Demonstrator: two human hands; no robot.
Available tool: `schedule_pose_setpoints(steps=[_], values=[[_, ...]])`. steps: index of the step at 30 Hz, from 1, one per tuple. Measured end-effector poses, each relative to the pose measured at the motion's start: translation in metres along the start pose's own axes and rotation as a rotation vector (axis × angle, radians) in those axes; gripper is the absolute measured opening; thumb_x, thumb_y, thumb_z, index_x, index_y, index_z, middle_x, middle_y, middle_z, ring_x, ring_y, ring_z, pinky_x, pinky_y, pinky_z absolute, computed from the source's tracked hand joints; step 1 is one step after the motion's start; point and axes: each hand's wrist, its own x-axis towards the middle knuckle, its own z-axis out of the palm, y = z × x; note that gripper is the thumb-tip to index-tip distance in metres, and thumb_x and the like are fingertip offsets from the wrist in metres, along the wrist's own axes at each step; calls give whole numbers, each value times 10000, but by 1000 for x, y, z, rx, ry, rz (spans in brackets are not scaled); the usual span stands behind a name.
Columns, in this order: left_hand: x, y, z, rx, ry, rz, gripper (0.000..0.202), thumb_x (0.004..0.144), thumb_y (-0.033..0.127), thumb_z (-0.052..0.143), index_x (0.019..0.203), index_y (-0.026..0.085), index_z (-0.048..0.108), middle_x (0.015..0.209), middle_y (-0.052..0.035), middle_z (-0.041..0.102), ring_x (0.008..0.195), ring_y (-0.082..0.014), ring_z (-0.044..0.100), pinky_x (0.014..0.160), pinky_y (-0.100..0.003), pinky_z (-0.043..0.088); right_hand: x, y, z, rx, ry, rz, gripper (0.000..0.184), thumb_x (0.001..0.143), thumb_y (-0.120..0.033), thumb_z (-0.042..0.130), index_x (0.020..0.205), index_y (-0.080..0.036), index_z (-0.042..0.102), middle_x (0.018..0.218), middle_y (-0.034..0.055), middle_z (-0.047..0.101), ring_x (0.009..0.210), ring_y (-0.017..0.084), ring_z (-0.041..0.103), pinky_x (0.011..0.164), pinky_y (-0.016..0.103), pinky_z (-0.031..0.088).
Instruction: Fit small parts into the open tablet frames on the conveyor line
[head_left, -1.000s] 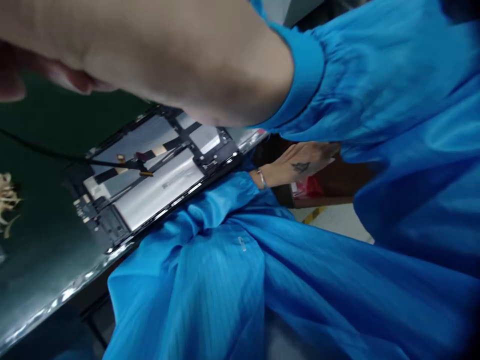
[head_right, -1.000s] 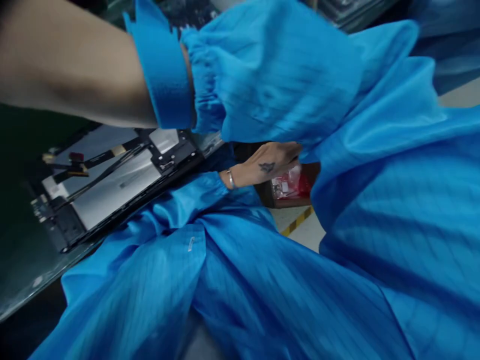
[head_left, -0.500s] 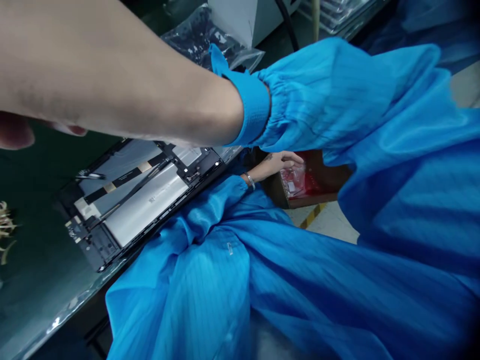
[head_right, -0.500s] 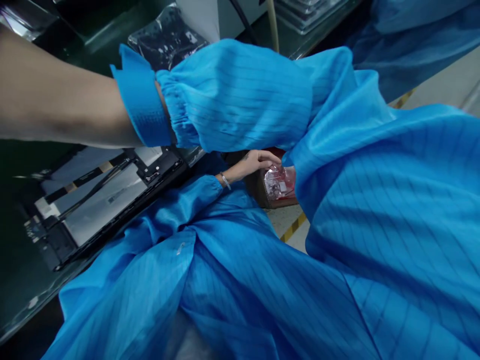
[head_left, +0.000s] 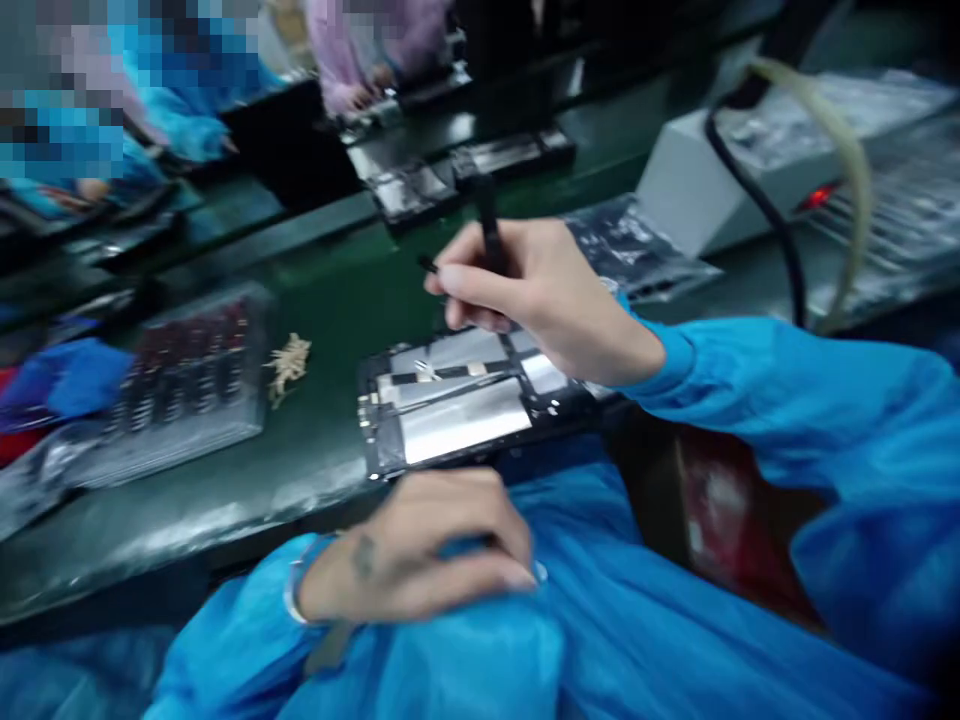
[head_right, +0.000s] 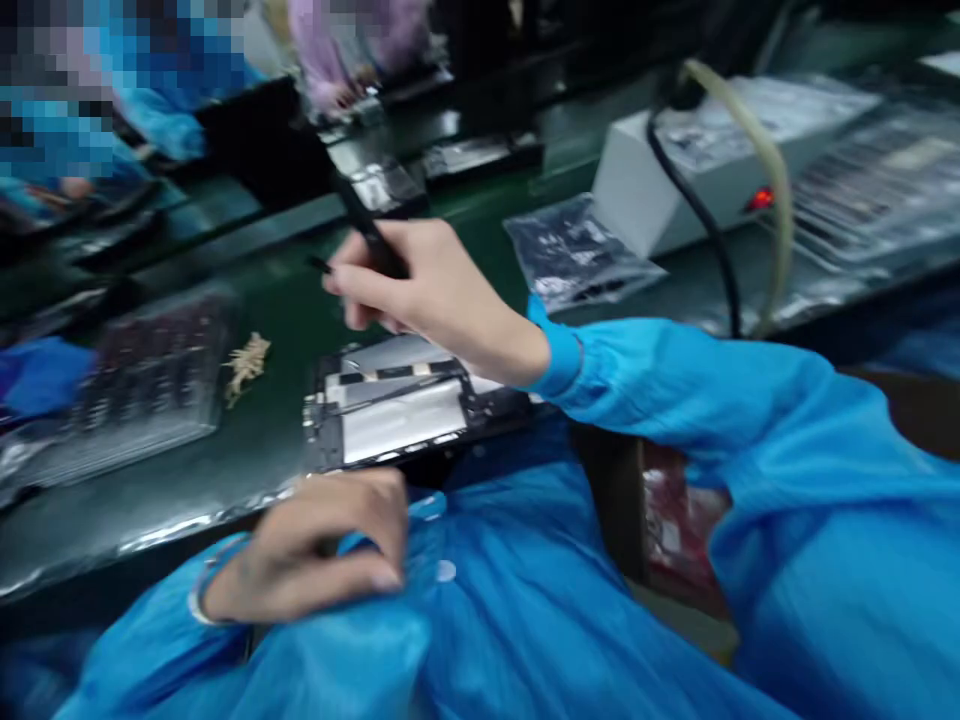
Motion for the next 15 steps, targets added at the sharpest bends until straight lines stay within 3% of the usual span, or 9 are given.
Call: schedule_pose_setpoints(steps=[1, 3, 5, 7, 8, 11, 15], values=[[-10, 3, -26, 227, 200, -16, 125, 1009, 287, 641, 896, 245, 677, 754, -11, 723, 649, -138, 651, 584, -284, 523, 2, 6, -1, 15, -19, 4, 168, 964, -178, 690, 803, -152, 650, 656, -43, 657, 535, 35, 492, 484, 177, 368], [-13, -10, -84, 631, 466, -103, 235, 1009, 293, 620, 781, 243, 649, 643, 20, 650, 555, -131, 577, 519, -280, 428, 5, 19, -4, 59, -14, 76, 186, 923, -281, 759, 806, -161, 677, 677, -5, 664, 540, 61, 487, 488, 216, 357], [4, -39, -143, 805, 597, -185, 231, 992, 290, 622, 777, 226, 675, 681, 6, 678, 613, -150, 597, 586, -278, 439, 9, 31, -7, 79, -5, 156, 200, 894, -331, 790, 826, -165, 703, 693, 19, 667, 553, 78, 483, 508, 239, 352], [35, -76, -195, 765, 654, -473, 144, 958, 190, 633, 832, 192, 703, 815, -25, 729, 783, -166, 640, 783, -286, 506, 12, 41, -10, 88, 18, 217, 208, 879, -354, 802, 849, -165, 719, 715, 31, 671, 575, 88, 487, 528, 250, 350], [53, -94, -217, 730, 649, -550, 137, 976, 184, 616, 882, 171, 715, 876, -40, 742, 831, -163, 647, 859, -298, 520, 14, 46, -12, 92, 35, 243, 214, 873, -362, 809, 857, -165, 725, 723, 34, 671, 583, 91, 489, 534, 251, 347], [106, -143, -262, 642, 681, -710, 193, 1033, 280, 604, 1015, 115, 704, 992, -75, 730, 889, -168, 673, 915, -359, 570, 17, 59, -20, 105, 78, 307, 234, 856, -380, 829, 871, -164, 739, 724, 35, 665, 592, 94, 489, 536, 250, 336], [152, -183, -287, 541, 742, -787, 389, 1014, 410, 668, 1294, 144, 626, 1285, -111, 645, 1130, -235, 665, 976, -448, 598, 16, 64, -26, 108, 98, 366, 249, 867, -407, 827, 891, -172, 747, 729, 35, 667, 588, 93, 481, 536, 250, 340]])
